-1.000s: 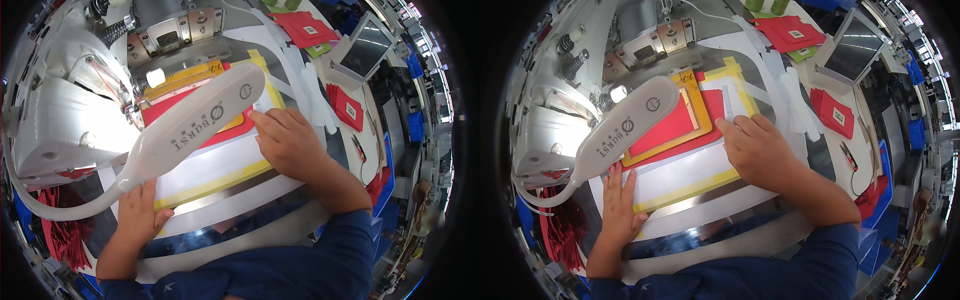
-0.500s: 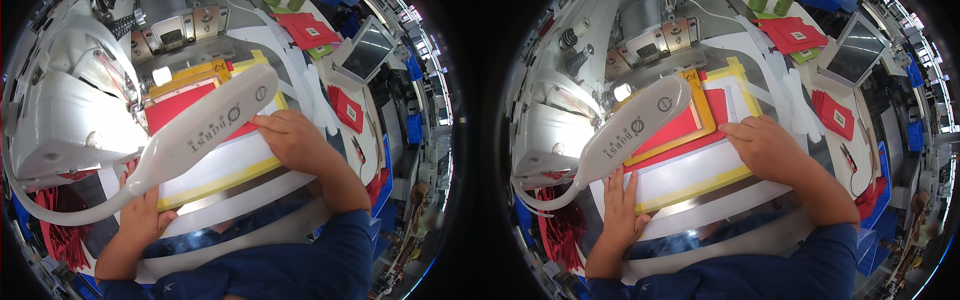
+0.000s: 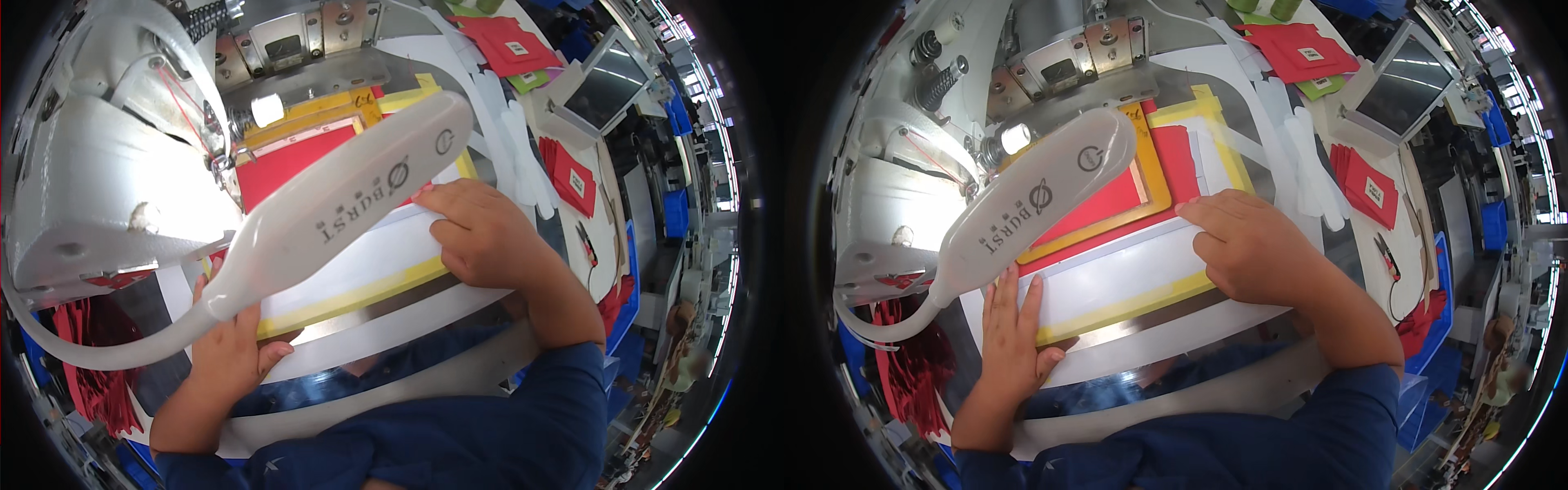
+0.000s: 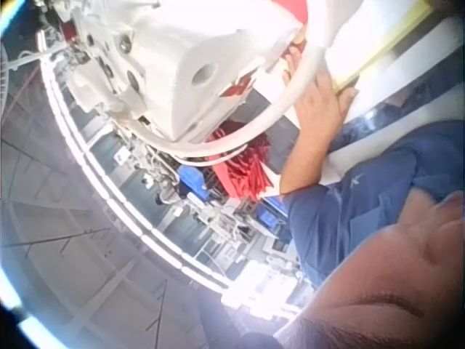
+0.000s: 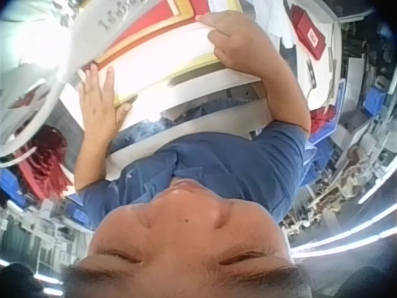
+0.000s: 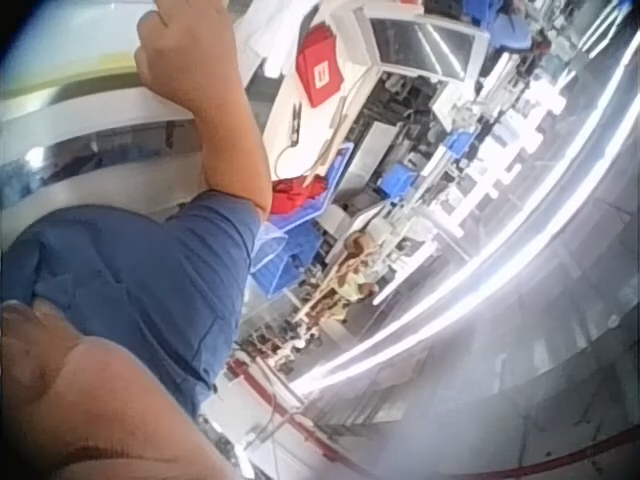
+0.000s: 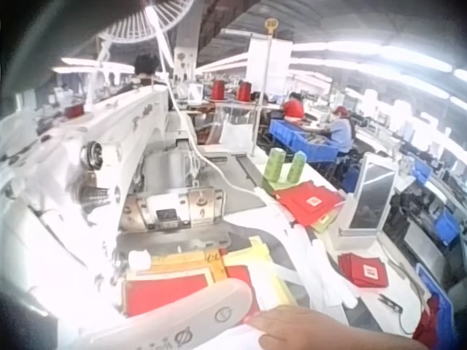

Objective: Sewing labels onto red fabric pieces using an industrial sewing machine.

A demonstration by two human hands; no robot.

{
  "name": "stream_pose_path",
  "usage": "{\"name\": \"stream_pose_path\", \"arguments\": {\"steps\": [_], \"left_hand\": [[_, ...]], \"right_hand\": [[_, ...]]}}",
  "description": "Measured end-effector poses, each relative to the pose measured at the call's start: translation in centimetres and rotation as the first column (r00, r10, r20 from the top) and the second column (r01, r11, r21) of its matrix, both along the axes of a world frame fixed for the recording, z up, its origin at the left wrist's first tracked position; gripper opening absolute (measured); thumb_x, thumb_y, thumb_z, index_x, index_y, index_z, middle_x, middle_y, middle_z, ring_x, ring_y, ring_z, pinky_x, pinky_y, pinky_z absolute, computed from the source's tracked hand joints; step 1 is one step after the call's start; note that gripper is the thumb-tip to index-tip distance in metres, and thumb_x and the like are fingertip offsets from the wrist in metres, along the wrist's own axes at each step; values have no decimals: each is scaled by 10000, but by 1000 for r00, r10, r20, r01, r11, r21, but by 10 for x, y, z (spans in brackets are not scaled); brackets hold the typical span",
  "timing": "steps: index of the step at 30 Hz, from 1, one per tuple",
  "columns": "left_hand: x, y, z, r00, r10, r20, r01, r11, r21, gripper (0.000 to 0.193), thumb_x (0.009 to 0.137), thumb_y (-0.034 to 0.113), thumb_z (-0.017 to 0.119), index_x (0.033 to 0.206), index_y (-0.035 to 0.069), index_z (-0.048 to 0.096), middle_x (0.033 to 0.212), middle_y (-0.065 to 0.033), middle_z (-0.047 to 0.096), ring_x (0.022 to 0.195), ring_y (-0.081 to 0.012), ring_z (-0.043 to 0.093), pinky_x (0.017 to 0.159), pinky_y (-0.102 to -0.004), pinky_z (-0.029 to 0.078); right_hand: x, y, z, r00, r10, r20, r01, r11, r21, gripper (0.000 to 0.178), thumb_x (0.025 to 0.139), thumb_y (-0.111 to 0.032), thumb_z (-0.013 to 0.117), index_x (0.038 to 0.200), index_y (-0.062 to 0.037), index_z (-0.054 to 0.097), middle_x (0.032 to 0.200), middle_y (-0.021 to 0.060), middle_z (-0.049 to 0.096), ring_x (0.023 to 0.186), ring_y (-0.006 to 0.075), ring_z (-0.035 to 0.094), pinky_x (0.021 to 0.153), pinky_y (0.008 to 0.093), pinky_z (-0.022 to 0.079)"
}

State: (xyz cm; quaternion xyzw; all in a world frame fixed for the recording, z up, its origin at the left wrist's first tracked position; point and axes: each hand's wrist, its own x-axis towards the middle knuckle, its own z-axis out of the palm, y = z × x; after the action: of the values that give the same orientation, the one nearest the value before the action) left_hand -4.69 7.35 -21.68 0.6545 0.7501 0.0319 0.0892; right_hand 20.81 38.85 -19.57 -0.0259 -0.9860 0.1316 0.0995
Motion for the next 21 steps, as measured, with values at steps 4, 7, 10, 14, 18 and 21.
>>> {"name": "stream_pose_path", "arguments": {"steps": [4, 7, 10, 14, 18, 21], "left_hand": [[3, -1, 2, 1000, -7, -11, 7, 1000, 9, 994, 1042, 791, 373, 1648, 4, 417, 1695, -393, 310, 1562, -569, 344, 1253, -704, 245], [2, 1, 1, 1000, -7, -2, 7, 1000, 14, 995, 1037, 793, 387, 1640, 3, 431, 1686, -395, 321, 1555, -570, 354, 1250, -704, 254], [2, 2, 0, 1000, -3, 3, 3, 1000, 4, 1022, 1023, 813, 376, 1637, -2, 444, 1684, -384, 341, 1574, -560, 331, 1263, -688, 240], [3, 1, 1, 1000, -22, -10, 22, 1000, 21, 1005, 1029, 804, 381, 1639, 6, 437, 1671, -399, 336, 1538, -570, 373, 1247, -700, 263], [7, -3, 0, 995, -58, -83, 59, 998, 8, 1024, 1012, 825, 383, 1644, 21, 436, 1677, -397, 328, 1534, -573, 376, 1246, -694, 269], [6, -5, 1, 996, -54, -76, 54, 999, -9, 1037, 997, 842, 384, 1647, 36, 439, 1680, -397, 325, 1529, -578, 379, 1245, -688, 275]], "right_hand": [[-2, -3, -2, 999, 16, 45, -15, 1000, -21, 203, 788, -58, 736, 980, -2, 700, 1359, 216, 719, 1304, 373, 674, 1172, 502, 496], [-2, -6, -4, 998, 3, 58, -4, 1000, 9, 238, 782, -69, 746, 1002, -16, 672, 1351, 214, 721, 1282, 373, 683, 1159, 502, 506], [-2, -9, -4, 998, -9, 59, 6, 999, 53, 252, 775, -85, 761, 993, -29, 649, 1342, 216, 722, 1247, 376, 700, 1146, 506, 518], [-1, -9, -2, 1000, 7, 30, -9, 996, 87, 254, 762, -110, 782, 958, -37, 639, 1274, 216, 742, 1179, 365, 724, 1113, 505, 540], [3, -8, -2, 988, -47, -146, 63, 992, 106, 214, 761, -100, 774, 909, -39, 632, 1188, 203, 756, 1113, 358, 734, 1061, 500, 567], [3, -2, -9, 964, -159, -211, 181, 979, 89, 190, 762, -87, 763, 886, -39, 628, 1177, 199, 750, 1088, 370, 733, 1032, 504, 579]]}}
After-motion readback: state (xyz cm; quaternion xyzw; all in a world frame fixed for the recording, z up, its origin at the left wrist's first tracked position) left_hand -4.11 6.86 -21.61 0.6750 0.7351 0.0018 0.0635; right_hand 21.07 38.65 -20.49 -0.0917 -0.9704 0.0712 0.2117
